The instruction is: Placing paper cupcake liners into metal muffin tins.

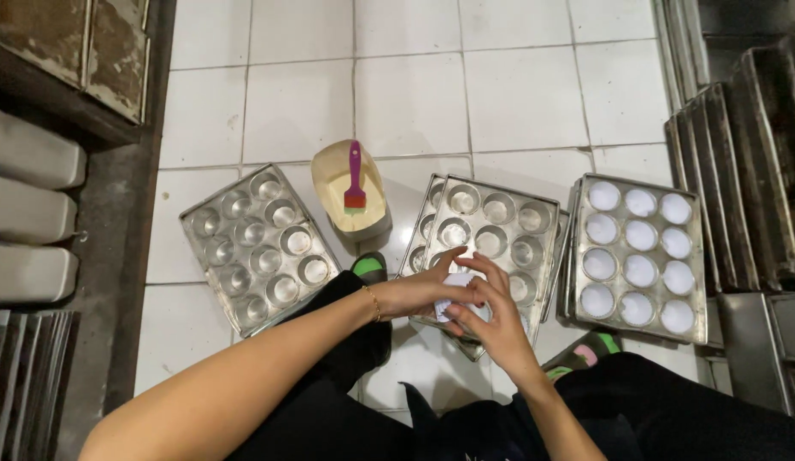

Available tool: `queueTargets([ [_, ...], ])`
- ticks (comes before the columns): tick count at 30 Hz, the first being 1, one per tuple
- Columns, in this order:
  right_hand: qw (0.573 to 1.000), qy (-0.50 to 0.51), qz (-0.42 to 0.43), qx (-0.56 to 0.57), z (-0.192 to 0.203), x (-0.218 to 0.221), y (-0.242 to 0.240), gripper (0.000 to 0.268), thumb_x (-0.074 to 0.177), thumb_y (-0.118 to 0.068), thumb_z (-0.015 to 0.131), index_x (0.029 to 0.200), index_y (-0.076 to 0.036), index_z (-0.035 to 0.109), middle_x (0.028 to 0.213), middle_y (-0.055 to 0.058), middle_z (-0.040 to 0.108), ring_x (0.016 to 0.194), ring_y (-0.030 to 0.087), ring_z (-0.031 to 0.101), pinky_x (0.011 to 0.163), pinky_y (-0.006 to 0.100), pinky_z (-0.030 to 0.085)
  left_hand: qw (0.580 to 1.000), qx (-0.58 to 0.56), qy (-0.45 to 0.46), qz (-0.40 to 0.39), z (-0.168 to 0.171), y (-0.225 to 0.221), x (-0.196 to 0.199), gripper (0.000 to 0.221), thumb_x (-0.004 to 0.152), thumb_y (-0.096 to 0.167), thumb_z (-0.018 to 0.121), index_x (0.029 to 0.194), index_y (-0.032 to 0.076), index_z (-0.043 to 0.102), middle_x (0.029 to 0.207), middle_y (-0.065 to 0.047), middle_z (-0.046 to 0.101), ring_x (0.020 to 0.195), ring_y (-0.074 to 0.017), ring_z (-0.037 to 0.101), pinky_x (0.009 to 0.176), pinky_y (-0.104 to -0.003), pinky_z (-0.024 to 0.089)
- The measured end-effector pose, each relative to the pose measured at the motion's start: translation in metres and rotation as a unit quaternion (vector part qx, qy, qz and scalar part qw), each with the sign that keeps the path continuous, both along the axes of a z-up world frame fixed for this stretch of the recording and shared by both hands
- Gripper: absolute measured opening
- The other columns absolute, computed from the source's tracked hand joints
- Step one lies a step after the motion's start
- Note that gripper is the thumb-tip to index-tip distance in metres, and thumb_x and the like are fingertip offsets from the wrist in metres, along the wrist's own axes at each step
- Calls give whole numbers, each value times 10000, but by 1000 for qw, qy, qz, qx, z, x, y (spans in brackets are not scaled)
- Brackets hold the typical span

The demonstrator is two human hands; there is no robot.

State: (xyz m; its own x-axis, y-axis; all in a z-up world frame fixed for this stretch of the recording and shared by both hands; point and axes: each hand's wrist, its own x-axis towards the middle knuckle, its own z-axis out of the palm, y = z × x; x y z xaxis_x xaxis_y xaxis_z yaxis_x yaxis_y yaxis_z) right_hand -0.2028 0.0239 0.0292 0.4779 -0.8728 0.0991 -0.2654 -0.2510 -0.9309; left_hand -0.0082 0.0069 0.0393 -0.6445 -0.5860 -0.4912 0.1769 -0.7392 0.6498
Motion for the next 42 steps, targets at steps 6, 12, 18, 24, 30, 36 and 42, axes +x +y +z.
queueTargets([
  [6,995,-56,15,76,-5,-3,-4,304,840,-196,743,1054,6,668,1458,103,534,1448,304,394,1168,444,303,999,-34,-8,21,-1,-2,0,1176,850,166,728,1625,165,-157,1251,-238,608,916,-228,705,776,-407,641],
  [12,997,-49,35,51,-20,-7,-3,284,832,-177,773,825,23,571,1442,124,550,1468,298,387,1182,429,302,988,-135,-75,-12,-44,0,1,1182,981,135,788,1681,125,-165,1520,-202,448,1262,-193,632,991,-374,579],
  [18,989,-87,66,104,-12,-12,-5,263,850,-175,744,929,26,595,1455,130,521,1408,271,451,1147,393,353,1000,-22,-13,-17,-6,0,-3,1187,844,170,719,1591,189,-204,1461,-212,412,1072,-295,662,846,-417,636],
  [24,988,-90,45,116,-12,-7,-7,430,874,-218,744,1219,17,639,1426,119,516,1394,271,450,1174,385,312,999,24,-20,-11,27,-3,-1,1183,859,197,681,1584,240,-253,1349,-236,559,927,-291,691,850,-398,612],
  [30,989,-100,70,86,-21,-13,-9,322,892,-211,739,1106,20,671,1474,119,508,1458,275,405,1203,383,283,999,38,28,-5,25,-4,1,1171,884,170,670,1584,238,-266,1327,-223,568,995,-199,712,923,-435,621],
  [36,989,-80,54,110,-20,-15,-7,254,878,-159,756,998,32,639,1444,120,534,1371,246,473,1159,364,322,999,35,6,-31,30,-3,1,1152,892,184,648,1589,250,-268,1263,-199,620,962,-265,711,899,-400,609],
  [42,947,-118,56,294,0,-17,-9,303,876,-88,722,1157,11,669,1421,83,493,1214,227,519,902,391,429,999,26,34,-13,17,-2,-1,1171,896,151,690,1599,226,-244,1368,-66,513,1027,-259,728,921,-435,623],
])
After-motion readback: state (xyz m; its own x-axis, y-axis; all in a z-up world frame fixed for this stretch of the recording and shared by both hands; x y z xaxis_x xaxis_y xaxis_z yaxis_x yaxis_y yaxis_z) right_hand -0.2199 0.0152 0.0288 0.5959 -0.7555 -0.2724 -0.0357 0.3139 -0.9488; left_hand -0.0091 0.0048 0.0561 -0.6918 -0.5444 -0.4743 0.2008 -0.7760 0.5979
